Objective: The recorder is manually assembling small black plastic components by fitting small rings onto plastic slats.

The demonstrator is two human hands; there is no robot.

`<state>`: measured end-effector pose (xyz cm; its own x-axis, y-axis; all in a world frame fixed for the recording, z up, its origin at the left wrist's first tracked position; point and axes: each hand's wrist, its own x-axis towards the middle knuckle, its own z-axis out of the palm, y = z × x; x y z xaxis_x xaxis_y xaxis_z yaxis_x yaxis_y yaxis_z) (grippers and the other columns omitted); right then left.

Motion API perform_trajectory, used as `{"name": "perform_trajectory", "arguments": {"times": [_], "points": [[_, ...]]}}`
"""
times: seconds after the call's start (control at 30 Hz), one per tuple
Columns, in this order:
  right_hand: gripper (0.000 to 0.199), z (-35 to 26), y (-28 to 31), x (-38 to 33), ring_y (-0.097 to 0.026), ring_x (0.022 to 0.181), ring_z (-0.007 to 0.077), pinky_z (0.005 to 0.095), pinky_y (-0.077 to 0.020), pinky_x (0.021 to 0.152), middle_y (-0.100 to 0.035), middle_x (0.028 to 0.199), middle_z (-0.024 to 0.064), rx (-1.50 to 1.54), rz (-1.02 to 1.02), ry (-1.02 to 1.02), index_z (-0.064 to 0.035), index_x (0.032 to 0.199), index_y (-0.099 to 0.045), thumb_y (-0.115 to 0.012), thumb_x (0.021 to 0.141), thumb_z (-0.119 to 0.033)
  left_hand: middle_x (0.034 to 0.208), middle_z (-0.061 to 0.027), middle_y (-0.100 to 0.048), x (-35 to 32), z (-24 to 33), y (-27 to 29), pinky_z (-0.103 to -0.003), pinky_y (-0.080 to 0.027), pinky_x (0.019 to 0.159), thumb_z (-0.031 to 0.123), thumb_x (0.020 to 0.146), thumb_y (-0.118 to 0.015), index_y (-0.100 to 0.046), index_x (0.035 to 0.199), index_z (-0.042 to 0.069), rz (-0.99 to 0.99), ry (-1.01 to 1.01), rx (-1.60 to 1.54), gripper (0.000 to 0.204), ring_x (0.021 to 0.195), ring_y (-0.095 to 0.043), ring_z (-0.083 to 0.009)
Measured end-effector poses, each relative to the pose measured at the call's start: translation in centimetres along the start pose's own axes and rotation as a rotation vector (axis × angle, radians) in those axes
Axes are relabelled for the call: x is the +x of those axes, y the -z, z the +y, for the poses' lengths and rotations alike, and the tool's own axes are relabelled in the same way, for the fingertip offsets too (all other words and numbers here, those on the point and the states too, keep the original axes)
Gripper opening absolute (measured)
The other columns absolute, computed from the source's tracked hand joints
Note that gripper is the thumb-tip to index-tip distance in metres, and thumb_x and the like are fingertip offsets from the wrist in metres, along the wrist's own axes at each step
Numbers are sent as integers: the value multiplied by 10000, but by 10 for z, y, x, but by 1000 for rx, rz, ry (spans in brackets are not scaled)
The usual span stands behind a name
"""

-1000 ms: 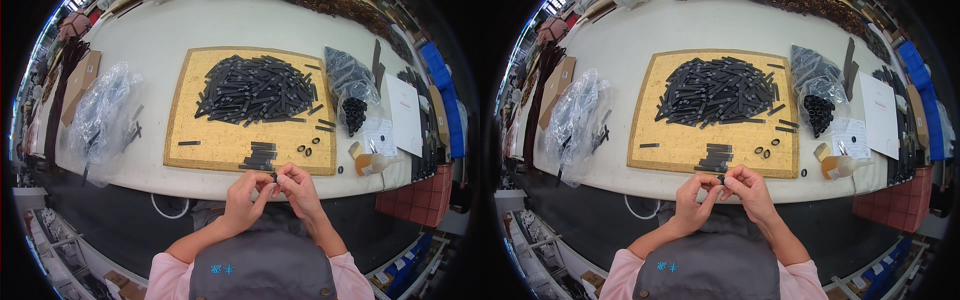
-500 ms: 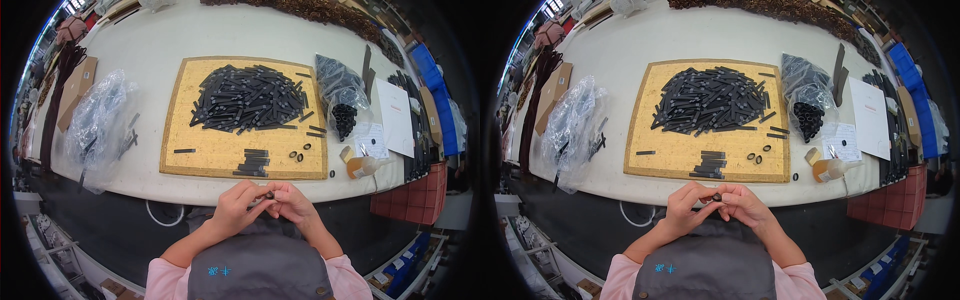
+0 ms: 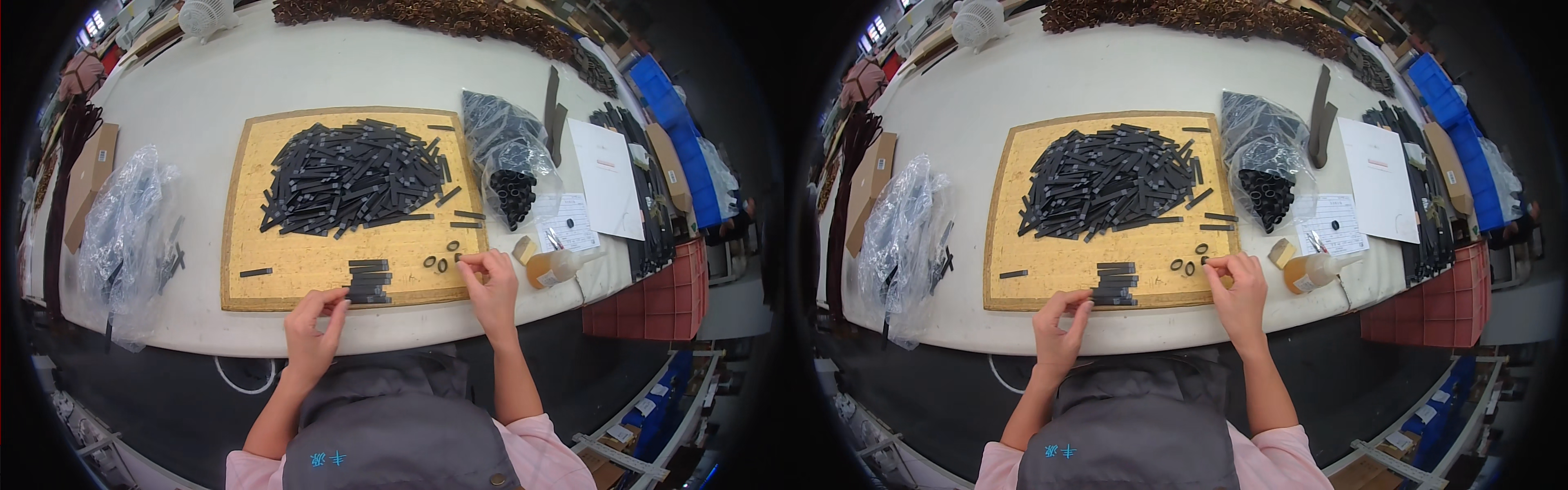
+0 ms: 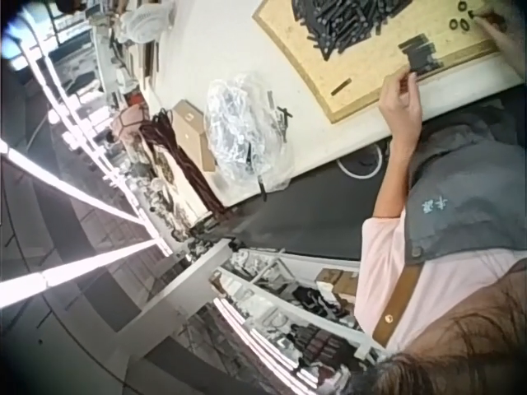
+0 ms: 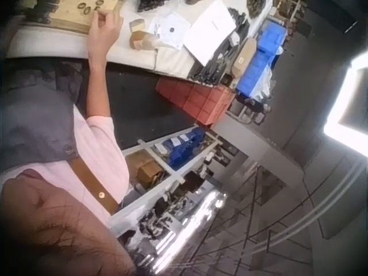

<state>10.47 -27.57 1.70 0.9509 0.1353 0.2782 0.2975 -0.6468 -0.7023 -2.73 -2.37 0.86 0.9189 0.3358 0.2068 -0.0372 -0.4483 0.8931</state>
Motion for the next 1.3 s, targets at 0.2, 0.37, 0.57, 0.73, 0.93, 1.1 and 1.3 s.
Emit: {"name": "perform_trajectory", "arguments": {"times": [0.2,0.37,0.57,0.73,0.93,1.1,1.3], "points": [[152,1,-9,3,-625,774,186,315,-500,696,-647,834,73,156,-74,-143,-26,897,-649,-777,833,-79,866,-125,-685,8,-8,20,-284,-536,691,7,913,-672,-697,1050,-17,159,114,69,141,752,-684,-193],[117,-26,-17,10,-592,752,152,291,-489,715,-648,813,62,183,-122,-7,-2,941,-649,-725,869,-55,965,-119,-656,16,-16,15,-370,-520,792,58,857,-720,-716,1054,41,104,-39,237,198,918,-634,-285],[145,-63,-63,14,-558,978,322,404,-479,844,-613,963,126,-50,-453,455,-33,958,-661,-695,817,-42,1112,-90,-631,14,-10,-18,-398,-462,859,190,852,-755,-743,1086,130,36,-256,379,242,1058,-575,-273],[130,-62,-77,32,-556,899,318,415,-480,807,-611,876,118,-89,-559,436,-39,853,-614,-709,770,-70,1134,-72,-621,19,-13,-21,-388,-428,856,215,855,-748,-749,1083,157,36,-247,441,236,1064,-557,-262],[121,-73,-54,39,-646,795,141,262,-501,714,-678,861,64,208,-491,-111,-9,882,-631,-717,861,-92,1134,-71,-622,20,-14,-21,-394,-444,872,189,855,-744,-745,1083,143,56,-263,401,232,1058,-558,-265],[119,-96,-12,32,-658,808,86,223,-504,731,-717,909,51,652,-601,-120,28,1019,-672,-678,930,-51,1126,-96,-630,20,-7,-7,-370,-501,828,149,931,-681,-731,1100,70,89,-104,35,194,963,-605,-265],[134,-119,-5,-1,-666,817,110,248,-518,776,-692,896,51,482,-691,16,10,1003,-634,-707,894,-17,967,-110,-690,26,39,30,-300,-505,806,63,987,-597,-699,1146,4,-285,-73,-182,198,889,-645,-192]]}}
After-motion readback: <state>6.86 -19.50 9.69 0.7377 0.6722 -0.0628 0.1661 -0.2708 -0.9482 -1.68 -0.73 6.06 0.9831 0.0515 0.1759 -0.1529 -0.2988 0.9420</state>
